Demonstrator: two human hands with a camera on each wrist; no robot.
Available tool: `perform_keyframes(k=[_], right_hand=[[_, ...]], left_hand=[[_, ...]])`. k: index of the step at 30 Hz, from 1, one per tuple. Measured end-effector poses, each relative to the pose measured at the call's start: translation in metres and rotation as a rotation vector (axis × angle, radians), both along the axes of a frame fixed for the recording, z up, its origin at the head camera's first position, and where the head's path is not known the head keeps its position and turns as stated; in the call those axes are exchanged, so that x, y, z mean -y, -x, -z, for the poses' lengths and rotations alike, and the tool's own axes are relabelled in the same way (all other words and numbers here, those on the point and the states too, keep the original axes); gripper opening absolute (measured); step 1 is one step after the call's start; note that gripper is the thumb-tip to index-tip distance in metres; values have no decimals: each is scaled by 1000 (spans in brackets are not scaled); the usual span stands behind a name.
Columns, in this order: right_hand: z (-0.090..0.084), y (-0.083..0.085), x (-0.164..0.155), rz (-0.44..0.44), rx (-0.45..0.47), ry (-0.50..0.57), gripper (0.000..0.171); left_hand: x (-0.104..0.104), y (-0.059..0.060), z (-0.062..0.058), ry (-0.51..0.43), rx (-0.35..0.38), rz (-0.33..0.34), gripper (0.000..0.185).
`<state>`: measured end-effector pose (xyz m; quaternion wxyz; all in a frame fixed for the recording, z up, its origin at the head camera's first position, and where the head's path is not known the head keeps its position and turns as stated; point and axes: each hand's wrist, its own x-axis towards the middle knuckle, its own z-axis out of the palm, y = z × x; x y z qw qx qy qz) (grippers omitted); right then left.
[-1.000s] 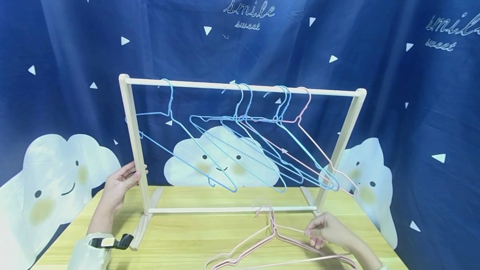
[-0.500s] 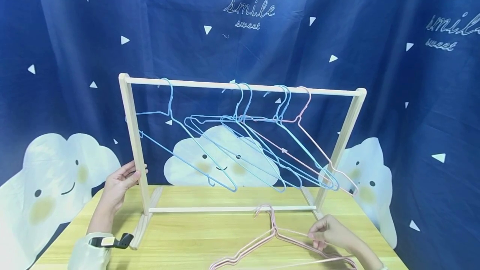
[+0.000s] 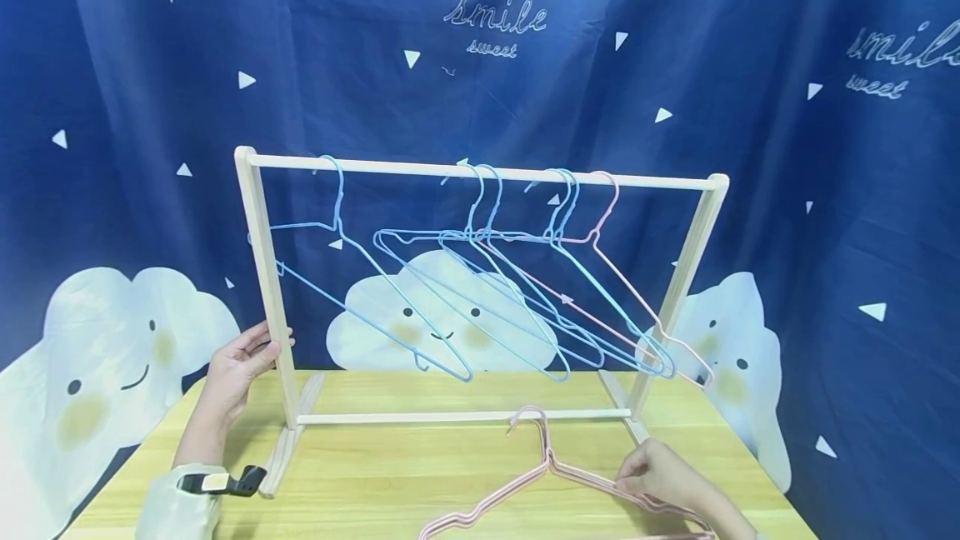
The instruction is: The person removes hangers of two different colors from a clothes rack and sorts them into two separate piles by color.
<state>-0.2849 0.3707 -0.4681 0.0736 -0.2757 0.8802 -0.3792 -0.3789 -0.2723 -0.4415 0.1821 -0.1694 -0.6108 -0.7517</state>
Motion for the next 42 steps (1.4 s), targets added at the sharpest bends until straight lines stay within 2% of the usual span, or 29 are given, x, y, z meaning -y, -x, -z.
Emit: perform_keyframes(k=[3,14,22,29,42], right_hand=[[3,0,1,5,-9,-8,5],[7,-2,5,50,80,3,7],[5,-3,3,26,101,8,6],[6,-2,2,38,125,-15,8],[5,-2,3,44,87,-51,8]], left_hand=[[0,0,0,-3,-2,4,38],[-1,-1,0,-8,9,4,37],[0,0,0,-6,-3,6,38],[0,1,0,-11,-2,15,39],[0,0,0,-6,0,13,39]])
